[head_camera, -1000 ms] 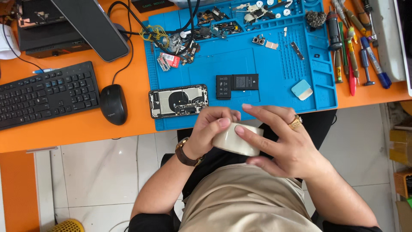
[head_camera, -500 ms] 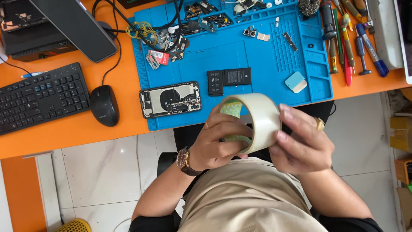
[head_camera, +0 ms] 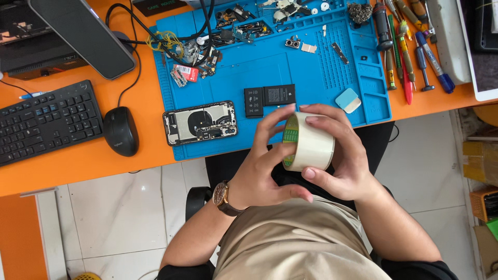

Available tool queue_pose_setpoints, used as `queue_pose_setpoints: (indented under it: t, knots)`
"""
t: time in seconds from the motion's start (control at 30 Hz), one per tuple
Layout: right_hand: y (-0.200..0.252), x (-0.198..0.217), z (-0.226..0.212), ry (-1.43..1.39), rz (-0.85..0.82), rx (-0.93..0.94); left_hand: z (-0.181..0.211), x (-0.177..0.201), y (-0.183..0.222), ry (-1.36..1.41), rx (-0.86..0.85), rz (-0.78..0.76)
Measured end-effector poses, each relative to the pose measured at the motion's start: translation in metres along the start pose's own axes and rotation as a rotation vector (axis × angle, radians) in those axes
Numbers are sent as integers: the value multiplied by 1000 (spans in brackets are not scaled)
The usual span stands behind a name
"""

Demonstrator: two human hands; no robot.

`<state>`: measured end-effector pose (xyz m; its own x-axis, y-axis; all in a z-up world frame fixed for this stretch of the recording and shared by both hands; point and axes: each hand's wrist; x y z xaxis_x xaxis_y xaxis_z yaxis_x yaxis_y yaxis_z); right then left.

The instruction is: The person uses a blue plastic prying tool to carefully lift and remove the battery from a disassembled smartphone. After removing the battery, the person picks up a roll of white tape and begins to unroll it.

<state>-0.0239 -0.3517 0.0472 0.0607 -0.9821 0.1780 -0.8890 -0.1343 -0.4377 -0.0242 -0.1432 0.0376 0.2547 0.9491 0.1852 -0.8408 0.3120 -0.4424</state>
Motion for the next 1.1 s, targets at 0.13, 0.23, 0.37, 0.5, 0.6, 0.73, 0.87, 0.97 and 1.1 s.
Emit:
queue_pose_setpoints:
  t: [0.13,0.23,0.37,0.5,0.6,0.73,0.87,0.97,1.1]
  knots:
    - [6,3,4,-86,13,-51,-1,11,-4,-58,-21,-63]
    - [13,3,9,-258,6,-188,5,14,-8,-20,-44,-159]
    - [17,1,12,-335,6,-228,3,7,-2,17,-48,-48]
    - [20,0,13,-350,-26,-278,12,5,0,28,57,18]
    - [22,-7,12,-416,-1,-226,15,3,0,56,74,60]
    - [12,-11,4,-389,-11,-153,14,-3,7,-4,119,110]
    - [16,-11,10,-394,-64,-108,20,-7,6,5,176,163]
    - [18,-11,12,-349,-78,-73,22,-8,5,26,206,182]
    - [22,-13,17,-337,-22,-93,21,-10,8,29,201,195]
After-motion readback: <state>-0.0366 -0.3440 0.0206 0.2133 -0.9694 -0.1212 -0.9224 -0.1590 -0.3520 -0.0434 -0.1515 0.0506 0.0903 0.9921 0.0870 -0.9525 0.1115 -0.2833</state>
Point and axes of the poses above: each hand's wrist, its own y-axis away from the middle knuckle, its own x-axis out of the back of the hand, z = x × y, and after that the axes turned 9 degrees about z, right-handed
